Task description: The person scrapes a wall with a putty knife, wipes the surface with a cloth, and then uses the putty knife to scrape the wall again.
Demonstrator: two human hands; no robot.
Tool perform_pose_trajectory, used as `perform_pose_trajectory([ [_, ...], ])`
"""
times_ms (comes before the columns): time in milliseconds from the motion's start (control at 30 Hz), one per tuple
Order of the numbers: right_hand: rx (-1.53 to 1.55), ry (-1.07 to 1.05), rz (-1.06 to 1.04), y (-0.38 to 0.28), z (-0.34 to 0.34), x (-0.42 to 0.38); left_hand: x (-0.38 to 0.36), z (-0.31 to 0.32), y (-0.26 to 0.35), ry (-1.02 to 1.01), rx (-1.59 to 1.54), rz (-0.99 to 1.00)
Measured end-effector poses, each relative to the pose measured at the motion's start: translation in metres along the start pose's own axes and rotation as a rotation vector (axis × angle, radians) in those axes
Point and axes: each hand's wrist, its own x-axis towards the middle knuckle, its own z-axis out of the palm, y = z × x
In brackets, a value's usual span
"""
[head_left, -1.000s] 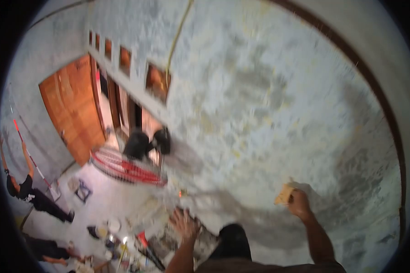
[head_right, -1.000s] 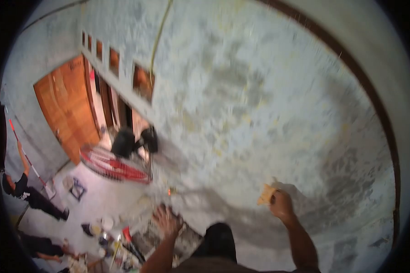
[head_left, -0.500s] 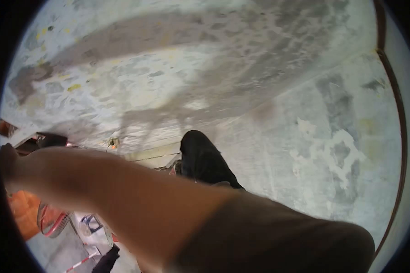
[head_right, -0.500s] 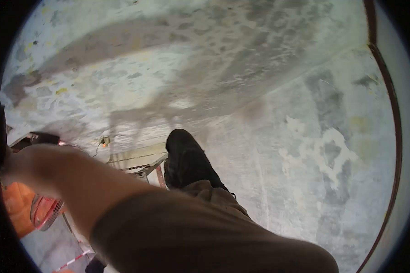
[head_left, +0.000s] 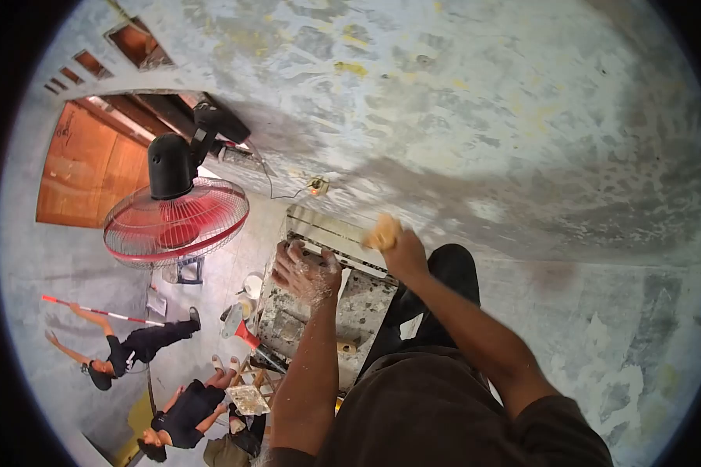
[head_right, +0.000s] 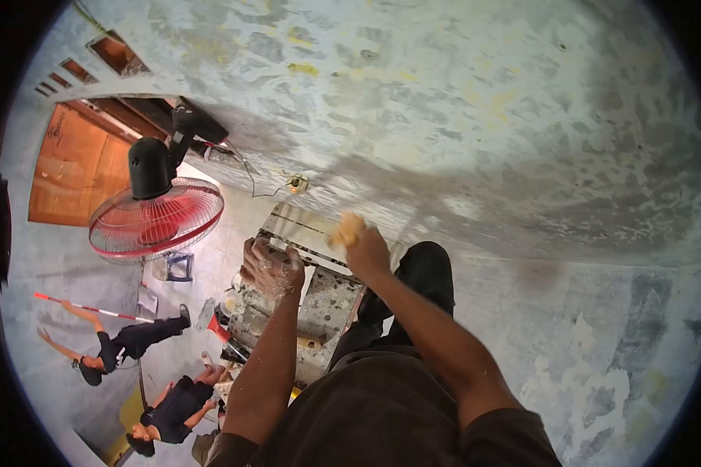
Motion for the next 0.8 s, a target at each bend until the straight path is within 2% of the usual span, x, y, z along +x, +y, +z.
perform_pose_trajectory([
  [67, 0.149, -0.164, 0.175, 0.029, 0.012, -0.032, 0.0, 0.0, 0.003, 0.001, -0.015, -0.012],
  [100, 0.149, -0.171, 0.176, 0.027, 0.014, -0.034, 0.001, 0.001, 0.004, 0.007, -0.034, -0.007],
  [167, 0.554, -0.131, 0.375, 0.021, 0.019, -0.031, 0.002, 0.002, 0.004, 0.019, -0.047, -0.003],
  [200, 0.606, -0.098, 0.181, 0.013, 0.022, -0.028, 0.002, 0.0, 0.005, 0.005, -0.025, 0.001],
  [267, 0.551, -0.068, 0.138, -0.003, 0.027, -0.033, 0.001, -0.004, 0.006, -0.031, -0.012, -0.004],
  [433, 0.139, 0.069, 0.092, -0.023, 0.023, -0.033, 0.001, -0.003, 0.006, 0.005, -0.015, -0.025],
  [500, 0.169, 0.107, 0.008, -0.02, 0.026, -0.034, 0.001, -0.001, 0.006, 0.054, -0.045, -0.017],
  [533, 0.208, 0.146, -0.057, -0.02, 0.025, -0.037, -0.001, -0.002, 0.003, 0.011, -0.054, -0.032],
  [633, 0.331, 0.127, -0.109, -0.023, 0.021, -0.043, -0.002, -0.004, 0.003, 0.022, -0.037, -0.046],
  [667, 0.296, 0.204, -0.204, -0.02, 0.022, -0.042, -0.004, -0.003, 0.0, 0.026, -0.041, -0.039],
  [767, 0.308, 0.248, -0.207, -0.023, 0.018, -0.043, -0.004, -0.003, 0.001, 0.028, -0.049, -0.035],
  [800, 0.271, 0.272, -0.285, -0.007, 0.029, -0.037, -0.006, -0.003, 0.001, 0.029, -0.051, -0.031],
])
